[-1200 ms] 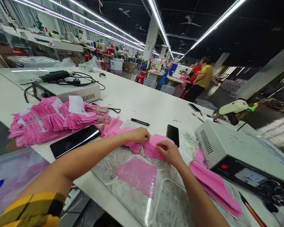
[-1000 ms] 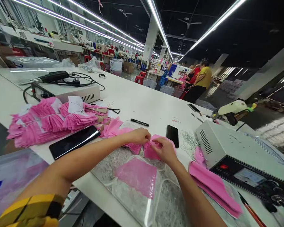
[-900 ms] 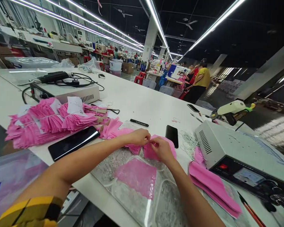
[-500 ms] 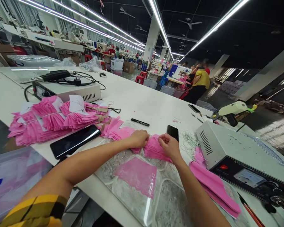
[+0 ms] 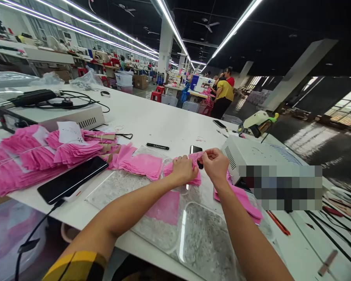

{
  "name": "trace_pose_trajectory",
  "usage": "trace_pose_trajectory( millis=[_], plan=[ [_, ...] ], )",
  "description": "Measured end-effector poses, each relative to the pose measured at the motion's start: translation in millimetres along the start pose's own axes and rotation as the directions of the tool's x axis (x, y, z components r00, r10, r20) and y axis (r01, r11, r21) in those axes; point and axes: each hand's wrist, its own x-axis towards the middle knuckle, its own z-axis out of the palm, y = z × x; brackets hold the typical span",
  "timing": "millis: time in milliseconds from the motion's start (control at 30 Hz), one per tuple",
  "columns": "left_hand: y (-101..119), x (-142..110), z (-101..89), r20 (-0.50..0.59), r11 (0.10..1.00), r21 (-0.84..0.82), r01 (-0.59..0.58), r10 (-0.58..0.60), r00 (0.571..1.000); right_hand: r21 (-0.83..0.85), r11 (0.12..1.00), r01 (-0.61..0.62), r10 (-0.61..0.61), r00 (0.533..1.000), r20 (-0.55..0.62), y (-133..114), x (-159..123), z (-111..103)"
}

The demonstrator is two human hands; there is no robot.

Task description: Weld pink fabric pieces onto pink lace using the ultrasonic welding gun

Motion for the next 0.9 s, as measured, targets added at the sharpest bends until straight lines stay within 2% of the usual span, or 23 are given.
trace_pose_trajectory(
  millis=[100, 200, 300, 433, 533, 700, 800, 900],
  plan=[
    [8.1, -0.1, -1.5, -0.013, 0.997, 0.027, -0.070, 0.071, 0.997, -0.036, 0.998, -0.049, 0.046, 0.995, -0.085, 2.6, -6.9, -27.3],
    [10.7, -15.5, -2.7, 0.006, 0.972, 0.041, -0.233, 0.233, 0.972, -0.089, 0.987, -0.132, 0.120, 0.984, -0.128, 12.1, -31.5, -61.0],
    [6.5, -43.7, 1.5, 0.076, 0.897, 0.021, -0.441, 0.439, 0.895, -0.158, 0.966, -0.206, 0.193, 0.977, -0.091, 24.5, -72.5, -91.5],
    [-4.2, -75.2, 14.8, 0.160, 0.789, -0.036, -0.613, 0.610, 0.776, -0.251, 0.933, -0.257, 0.265, 0.964, -0.005, 40.9, -124.0, -116.8],
    [-6.2, -77.1, 26.9, 0.174, 0.741, -0.068, -0.668, 0.668, 0.723, -0.309, 0.913, -0.268, 0.283, 0.959, 0.003, 50.0, -143.2, -125.8],
    [4.8, -57.3, 42.3, 0.172, 0.720, -0.089, -0.688, 0.692, 0.702, -0.356, 0.898, -0.260, 0.268, 0.963, -0.027, 54.1, -147.4, -133.8],
    [7.3, -57.9, 39.9, 0.179, 0.701, -0.110, -0.704, 0.711, 0.680, -0.380, 0.901, -0.210, 0.212, 0.977, -0.037, 52.0, -149.9, -139.7],
    [1.0, -74.7, 26.2, 0.192, 0.676, -0.148, -0.722, 0.736, 0.650, -0.430, 0.894, -0.123, 0.144, 0.989, 0.016, 52.0, -160.3, -147.9]
  ],
)
